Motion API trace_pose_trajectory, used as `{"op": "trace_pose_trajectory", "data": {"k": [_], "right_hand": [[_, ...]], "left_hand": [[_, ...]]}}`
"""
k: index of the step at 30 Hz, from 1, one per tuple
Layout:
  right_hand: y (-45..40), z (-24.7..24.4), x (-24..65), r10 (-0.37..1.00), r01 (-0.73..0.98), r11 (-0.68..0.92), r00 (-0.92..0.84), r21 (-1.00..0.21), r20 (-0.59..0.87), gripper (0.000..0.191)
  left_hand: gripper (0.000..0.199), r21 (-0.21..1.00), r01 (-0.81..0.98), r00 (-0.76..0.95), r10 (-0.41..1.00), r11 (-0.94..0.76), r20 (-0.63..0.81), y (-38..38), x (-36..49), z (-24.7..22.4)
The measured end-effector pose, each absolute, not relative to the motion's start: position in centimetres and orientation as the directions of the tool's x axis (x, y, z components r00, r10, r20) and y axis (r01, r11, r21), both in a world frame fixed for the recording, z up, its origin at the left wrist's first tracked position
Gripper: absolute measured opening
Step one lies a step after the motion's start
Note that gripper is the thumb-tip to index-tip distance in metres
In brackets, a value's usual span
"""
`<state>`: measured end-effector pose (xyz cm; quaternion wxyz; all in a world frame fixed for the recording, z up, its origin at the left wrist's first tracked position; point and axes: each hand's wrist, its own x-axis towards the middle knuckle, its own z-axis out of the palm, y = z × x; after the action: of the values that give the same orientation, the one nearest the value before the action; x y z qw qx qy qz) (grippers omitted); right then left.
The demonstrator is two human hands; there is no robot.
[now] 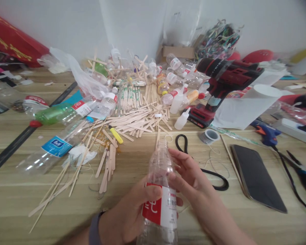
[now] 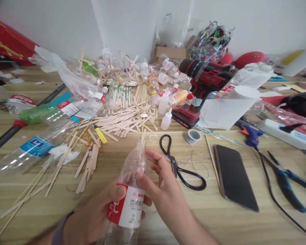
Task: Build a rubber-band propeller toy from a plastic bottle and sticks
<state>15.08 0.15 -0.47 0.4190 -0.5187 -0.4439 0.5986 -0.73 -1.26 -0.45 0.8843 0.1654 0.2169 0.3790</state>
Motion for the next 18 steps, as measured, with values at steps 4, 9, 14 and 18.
{"op": "trace_pose_trajectory", "data": {"k": [4,9,14,18], "right_hand": [[0.3,-0.4,15.3,0.963,-0.097,-0.244,-0.137,-0.965,-0.230,0.051],[0.3,-1.2,16.4,0.989,0.028,-0.148,-0.014,-0.989,-0.148,0.047],[0.0,-1.7,16.2,0.993,0.093,-0.106,-0.036,-0.990,-0.109,0.054],[-0.1,-1.4,15.6,0.992,0.124,-0.126,0.003,-0.984,-0.127,0.052]], "left_hand": [[0.028,0.442,-0.590,0.636,0.726,0.676,-0.261,-1.4,-0.9,-0.8],[0.038,0.448,-0.581,0.611,0.728,0.680,-0.312,-1.5,-1.0,-0.9],[0.040,0.455,-0.563,0.621,0.716,0.690,-0.317,-1.3,-0.8,-0.3],[0.036,0.502,-0.565,0.594,0.745,0.654,-0.302,-1.3,-0.6,0.3]]}}
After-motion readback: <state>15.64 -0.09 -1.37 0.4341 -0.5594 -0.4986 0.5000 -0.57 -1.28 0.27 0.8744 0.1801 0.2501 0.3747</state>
